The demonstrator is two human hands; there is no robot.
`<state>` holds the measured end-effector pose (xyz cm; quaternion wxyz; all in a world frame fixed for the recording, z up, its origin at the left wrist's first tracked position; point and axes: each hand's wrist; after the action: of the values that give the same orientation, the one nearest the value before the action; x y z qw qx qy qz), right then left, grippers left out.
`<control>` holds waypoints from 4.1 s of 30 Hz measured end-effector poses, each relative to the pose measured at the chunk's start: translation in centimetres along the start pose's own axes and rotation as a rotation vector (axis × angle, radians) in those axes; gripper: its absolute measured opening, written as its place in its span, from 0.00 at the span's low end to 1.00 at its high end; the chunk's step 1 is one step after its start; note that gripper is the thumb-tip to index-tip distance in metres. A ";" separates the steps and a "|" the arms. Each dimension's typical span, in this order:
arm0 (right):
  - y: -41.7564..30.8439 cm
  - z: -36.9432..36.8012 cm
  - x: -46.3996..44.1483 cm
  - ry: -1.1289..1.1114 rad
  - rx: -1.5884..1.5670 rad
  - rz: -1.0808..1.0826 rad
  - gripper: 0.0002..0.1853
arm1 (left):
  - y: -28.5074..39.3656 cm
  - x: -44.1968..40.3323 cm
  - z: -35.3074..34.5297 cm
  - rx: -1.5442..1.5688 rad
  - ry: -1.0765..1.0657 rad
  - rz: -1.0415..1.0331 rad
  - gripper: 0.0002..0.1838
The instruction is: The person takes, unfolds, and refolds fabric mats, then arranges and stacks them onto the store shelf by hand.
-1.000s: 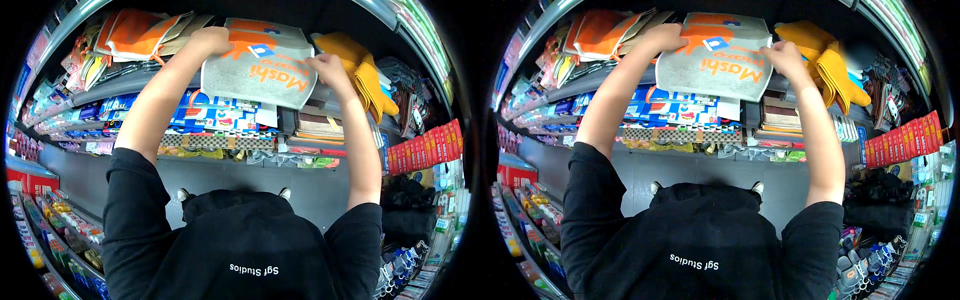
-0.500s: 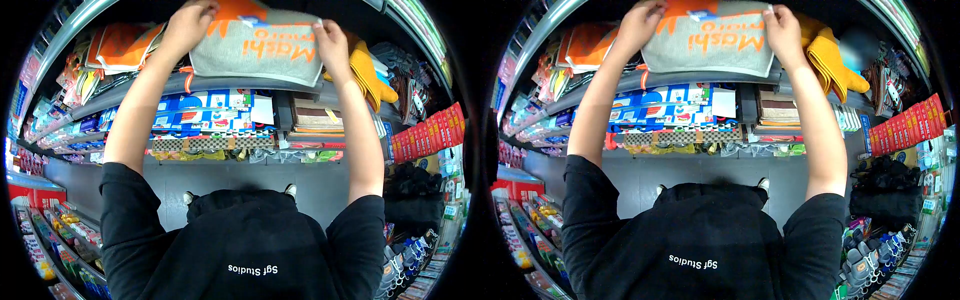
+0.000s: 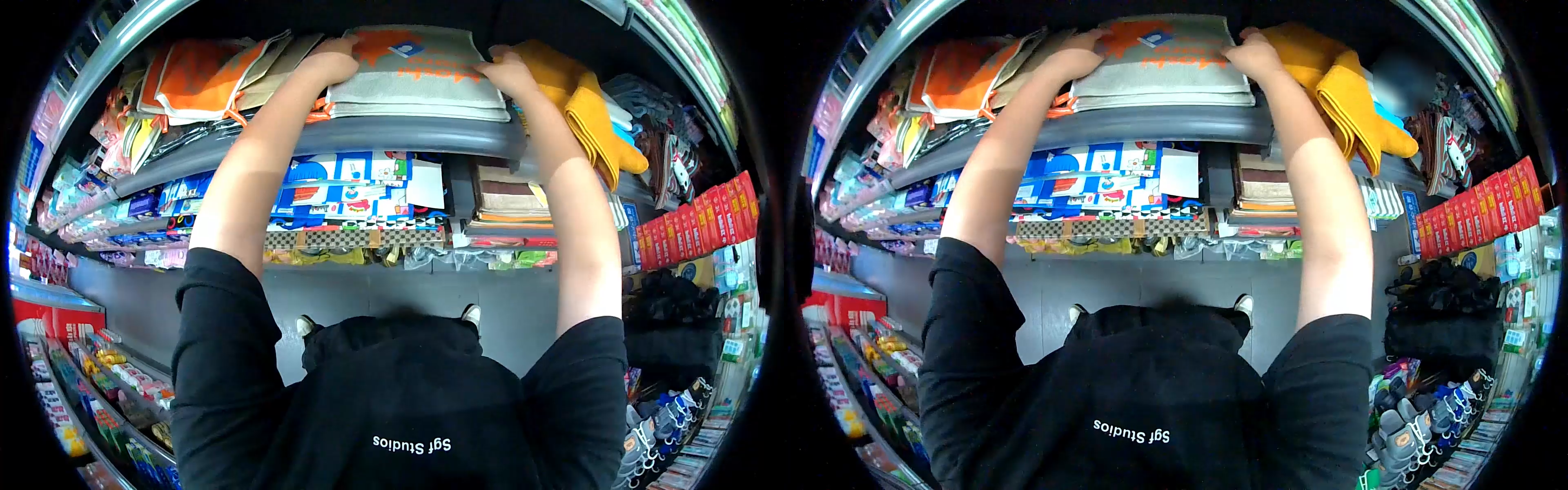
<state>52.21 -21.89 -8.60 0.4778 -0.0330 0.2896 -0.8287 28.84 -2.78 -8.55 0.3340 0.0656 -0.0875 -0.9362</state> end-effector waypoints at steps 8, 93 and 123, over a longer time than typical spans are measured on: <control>-2.8 2.4 4.6 -0.341 -0.299 -0.155 0.11 | -0.8 3.7 0.8 0.002 0.091 -0.239 0.24; -5.2 -1.5 2.9 0.076 0.305 0.536 0.22 | 2.5 11.8 0.1 -0.020 0.279 -0.234 0.09; -12.8 0.1 10.4 -0.095 0.253 0.579 0.12 | -11.0 20.4 6.2 0.601 0.650 0.090 0.11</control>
<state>36.71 -25.58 -4.31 0.7072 0.0718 0.1592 -0.6851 5.25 -6.67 -6.09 0.3508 0.4468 -0.2489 -0.7844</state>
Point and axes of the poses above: each hand's wrist, its own x-axis away from the middle knuckle, its own z-axis out of the back of the hand, y = z × x, and after that the axes turned 9 degrees about -y, right-handed
